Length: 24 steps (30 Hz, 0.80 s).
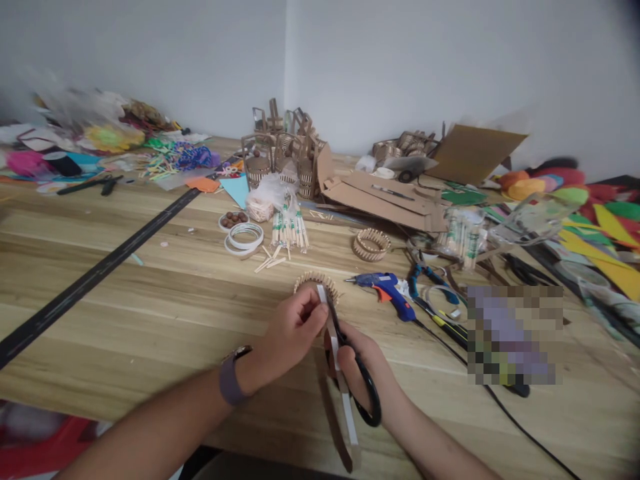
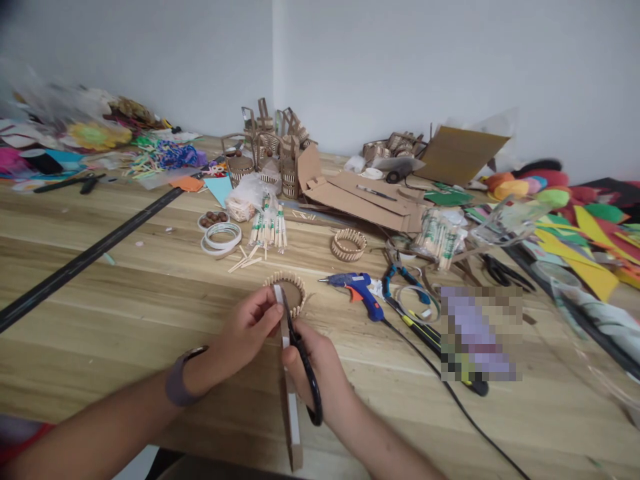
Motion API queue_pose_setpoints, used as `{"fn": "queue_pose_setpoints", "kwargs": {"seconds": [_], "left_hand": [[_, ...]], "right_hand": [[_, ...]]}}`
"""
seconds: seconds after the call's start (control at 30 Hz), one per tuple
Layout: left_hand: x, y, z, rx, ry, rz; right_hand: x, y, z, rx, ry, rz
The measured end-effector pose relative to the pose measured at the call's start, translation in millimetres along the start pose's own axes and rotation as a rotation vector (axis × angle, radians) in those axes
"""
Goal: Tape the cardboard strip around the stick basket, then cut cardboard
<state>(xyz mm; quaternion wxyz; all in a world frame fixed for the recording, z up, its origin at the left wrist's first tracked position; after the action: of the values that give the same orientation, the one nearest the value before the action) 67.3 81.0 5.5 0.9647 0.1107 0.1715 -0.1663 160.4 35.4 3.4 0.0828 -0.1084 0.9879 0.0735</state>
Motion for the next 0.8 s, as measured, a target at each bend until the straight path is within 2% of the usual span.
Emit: {"fn": "queue_pose_setpoints", "kwargs": {"seconds": [0.33,0.53,0.8], "left_hand": [[0,2,0,-0.036,-0.026,-0.025],[-15,6,-1,-0.085,-0.021,0.093],[-12,3,1,-0.055,0.020,0.074]], "right_hand": [[0,-1,-4,0.006,0.032,0.005],[2,0,-6,-0.044,0.003,-0.005],[4,1,-8,-0.056,-0.022,-0.016]]}}
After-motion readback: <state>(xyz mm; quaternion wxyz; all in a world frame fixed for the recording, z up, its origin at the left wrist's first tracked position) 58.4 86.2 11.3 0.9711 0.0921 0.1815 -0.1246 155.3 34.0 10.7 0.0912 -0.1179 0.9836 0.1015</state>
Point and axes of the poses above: each hand's wrist, its own y-axis towards the middle knuckle, its own x-axis out of the palm, z = x × y, the point moved 10 cm from there along y, towards the middle knuckle, and after that the axes turned 14 degrees about y, right-handed, at the moved point
